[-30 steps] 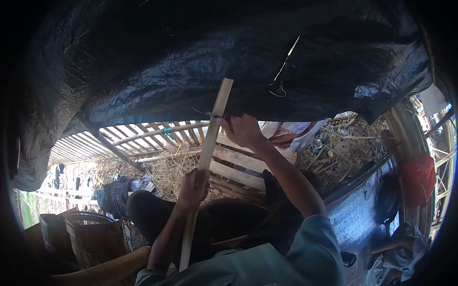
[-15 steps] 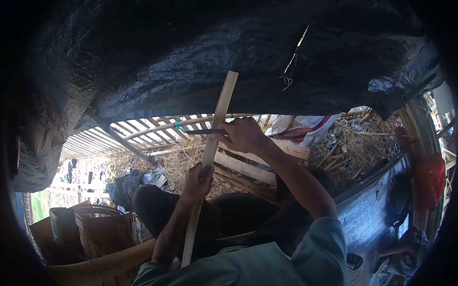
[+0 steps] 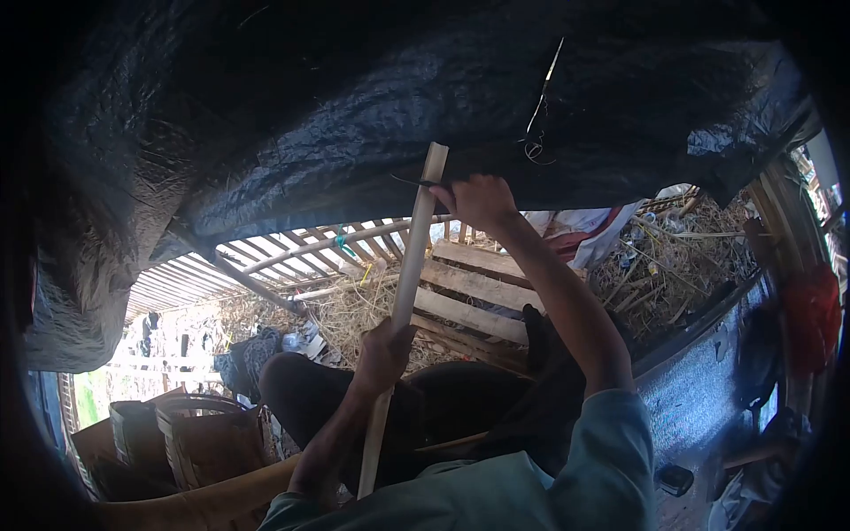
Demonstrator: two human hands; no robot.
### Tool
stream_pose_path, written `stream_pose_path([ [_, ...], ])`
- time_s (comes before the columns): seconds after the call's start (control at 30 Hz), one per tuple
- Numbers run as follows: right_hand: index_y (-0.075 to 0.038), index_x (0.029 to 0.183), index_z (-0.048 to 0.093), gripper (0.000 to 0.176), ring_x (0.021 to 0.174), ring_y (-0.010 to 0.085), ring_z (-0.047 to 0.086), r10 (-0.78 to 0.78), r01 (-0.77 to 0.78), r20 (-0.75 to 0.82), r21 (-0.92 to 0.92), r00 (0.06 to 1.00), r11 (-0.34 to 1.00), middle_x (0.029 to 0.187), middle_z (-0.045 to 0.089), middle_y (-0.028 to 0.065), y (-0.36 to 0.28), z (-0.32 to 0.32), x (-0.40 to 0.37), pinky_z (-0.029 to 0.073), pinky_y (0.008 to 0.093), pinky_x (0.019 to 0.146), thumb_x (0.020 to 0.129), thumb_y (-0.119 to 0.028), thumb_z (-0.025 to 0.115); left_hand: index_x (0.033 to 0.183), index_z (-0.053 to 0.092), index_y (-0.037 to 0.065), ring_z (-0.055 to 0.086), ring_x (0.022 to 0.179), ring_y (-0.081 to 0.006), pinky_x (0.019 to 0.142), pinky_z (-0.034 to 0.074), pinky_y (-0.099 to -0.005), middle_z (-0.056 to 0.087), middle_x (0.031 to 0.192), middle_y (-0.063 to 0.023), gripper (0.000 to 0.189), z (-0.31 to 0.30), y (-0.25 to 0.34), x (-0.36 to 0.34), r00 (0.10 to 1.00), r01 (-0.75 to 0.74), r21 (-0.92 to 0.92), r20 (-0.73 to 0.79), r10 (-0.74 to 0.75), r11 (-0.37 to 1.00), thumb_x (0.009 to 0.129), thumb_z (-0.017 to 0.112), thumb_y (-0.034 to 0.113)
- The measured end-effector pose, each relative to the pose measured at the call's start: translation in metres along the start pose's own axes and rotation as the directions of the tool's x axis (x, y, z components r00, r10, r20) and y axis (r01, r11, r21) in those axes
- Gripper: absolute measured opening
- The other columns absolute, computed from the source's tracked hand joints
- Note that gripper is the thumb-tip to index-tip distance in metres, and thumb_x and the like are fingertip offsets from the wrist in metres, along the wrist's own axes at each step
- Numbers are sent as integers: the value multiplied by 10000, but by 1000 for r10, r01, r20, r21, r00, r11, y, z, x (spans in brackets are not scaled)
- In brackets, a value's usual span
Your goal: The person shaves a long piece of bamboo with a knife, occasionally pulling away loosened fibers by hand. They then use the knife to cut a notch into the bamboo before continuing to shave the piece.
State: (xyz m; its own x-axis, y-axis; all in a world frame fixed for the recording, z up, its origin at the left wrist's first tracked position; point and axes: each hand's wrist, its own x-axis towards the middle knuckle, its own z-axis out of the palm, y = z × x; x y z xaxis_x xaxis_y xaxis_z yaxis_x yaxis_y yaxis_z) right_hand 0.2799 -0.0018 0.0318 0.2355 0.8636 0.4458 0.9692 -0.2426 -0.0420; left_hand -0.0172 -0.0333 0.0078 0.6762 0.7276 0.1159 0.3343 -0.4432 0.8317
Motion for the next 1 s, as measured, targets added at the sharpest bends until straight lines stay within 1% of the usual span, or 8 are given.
stream_pose_path([
  [0.17,-68,753,694,585,764,366,676,476,-453,136,-172,869,875,749,670,194,86,12,13,557,455,628,943,-521,376,798,551,-12,600,525,-366,456,431,-407,558,565,-178,182,10,15,-13,993,-38,-31,107,41,999,871,620,140],
  [0.27,-40,718,678,634,768,406,662,596,-596,9,-12,803,803,762,666,224,99,-3,12,542,509,691,953,-525,344,793,554,-6,639,556,-333,457,447,-376,573,578,-186,196,13,-7,-4,980,-200,-5,5,200,980,867,636,155],
  [0.3,-25,729,669,645,778,432,647,610,-610,9,33,792,792,764,658,239,98,-8,14,538,514,692,960,-520,327,770,549,-3,629,537,-318,460,431,-384,565,569,-177,217,4,-3,-2,999,-54,-15,8,54,998,864,643,169],
  [0.4,-7,737,655,643,769,447,636,537,-533,-29,87,843,842,750,644,256,79,-23,8,532,527,677,961,-516,331,721,539,6,600,486,-284,440,402,-375,549,554,-163,256,3,-41,2,990,103,38,88,-106,994,849,664,189],
  [0.53,-28,770,629,580,746,394,663,333,-347,112,145,936,927,728,659,210,60,-24,7,548,478,654,955,-513,370,734,544,6,565,442,-204,421,389,-359,512,515,-119,249,4,-43,4,961,276,-261,94,-260,925,851,665,189],
  [0.73,-44,873,552,400,643,335,666,35,-82,125,393,992,916,667,649,114,13,-31,-6,540,441,588,940,-433,491,753,553,11,540,445,-156,427,401,-334,521,521,-85,221,-3,-28,9,964,262,-217,102,-245,940,871,639,176],
  [0.83,-38,867,527,303,600,296,659,-101,58,87,404,991,913,670,645,108,-8,-36,-16,522,398,538,925,-334,555,750,519,41,454,415,-62,362,347,-241,466,524,19,238,-6,-24,10,975,215,-228,101,-196,950,932,542,193],
  [1.0,-52,869,527,248,587,246,659,-270,215,60,452,961,866,671,648,83,-38,-40,-38,521,359,528,901,-286,604,761,551,10,512,425,-91,390,387,-282,526,524,-20,235,-18,-13,17,951,309,-334,101,-292,891,911,600,184],
])
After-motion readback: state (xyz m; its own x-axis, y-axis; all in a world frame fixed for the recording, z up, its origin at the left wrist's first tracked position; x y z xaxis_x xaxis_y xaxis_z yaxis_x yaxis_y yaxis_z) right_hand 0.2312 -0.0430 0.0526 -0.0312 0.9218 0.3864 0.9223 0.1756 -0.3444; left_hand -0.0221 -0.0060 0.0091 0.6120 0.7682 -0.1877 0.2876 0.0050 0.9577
